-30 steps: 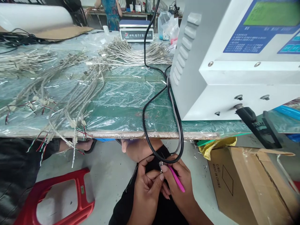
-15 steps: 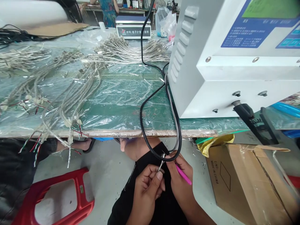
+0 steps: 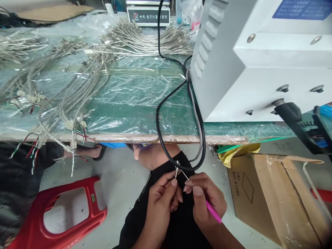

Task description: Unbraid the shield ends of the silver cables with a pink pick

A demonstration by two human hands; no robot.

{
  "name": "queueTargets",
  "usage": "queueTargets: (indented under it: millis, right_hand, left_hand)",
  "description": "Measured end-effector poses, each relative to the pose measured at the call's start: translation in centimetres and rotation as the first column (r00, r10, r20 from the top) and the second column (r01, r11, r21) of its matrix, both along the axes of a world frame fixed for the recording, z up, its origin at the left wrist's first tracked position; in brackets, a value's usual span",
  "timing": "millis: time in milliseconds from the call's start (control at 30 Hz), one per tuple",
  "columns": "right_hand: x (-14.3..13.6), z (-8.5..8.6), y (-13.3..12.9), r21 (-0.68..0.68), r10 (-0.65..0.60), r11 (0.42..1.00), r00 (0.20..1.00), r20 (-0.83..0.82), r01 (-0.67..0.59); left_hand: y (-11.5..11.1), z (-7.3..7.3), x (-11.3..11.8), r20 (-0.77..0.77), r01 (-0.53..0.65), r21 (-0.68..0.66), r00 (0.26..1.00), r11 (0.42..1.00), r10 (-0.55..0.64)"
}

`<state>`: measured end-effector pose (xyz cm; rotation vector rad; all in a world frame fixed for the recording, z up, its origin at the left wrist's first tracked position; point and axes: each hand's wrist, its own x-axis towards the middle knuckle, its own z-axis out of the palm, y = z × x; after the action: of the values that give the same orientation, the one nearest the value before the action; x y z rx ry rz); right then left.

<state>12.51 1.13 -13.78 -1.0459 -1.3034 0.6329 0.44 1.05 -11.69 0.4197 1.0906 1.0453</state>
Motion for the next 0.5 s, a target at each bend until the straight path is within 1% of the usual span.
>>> queueTargets:
  millis: [67,167,333,500]
  right_hand:
    - [-0.10,-0.06,-0.08,0.047,-0.010,0.999,0.999,0.035,0.008]
    - [-0.32,-0.01,-0.10,0.074,-0.038,0.997,0.998,0.055,0.034]
    - [-0.51,0.49,0.18,0.070,-0.046,0.997,0.991,0.127,0.037]
    - [-0.57,0.65,0.54,0.071,-0.027,0.997,0.993,0.113,0.019]
  left_hand:
    - [0.00,-0.48,-0.02,-0.005,0.000,0.003,1.000,1.000,0.000]
    - [-0.01,-0.96,-0.10,-0.001,0.002,0.005,1.000,1.000,-0.002]
    - [0.02,-0.90,-0.10,0.008,-0.008,0.031,1.000,0.999,0.008]
    - [0.08,-0.83,0.10,-0.010,-0.025,0.043,1.000,0.999,0.025]
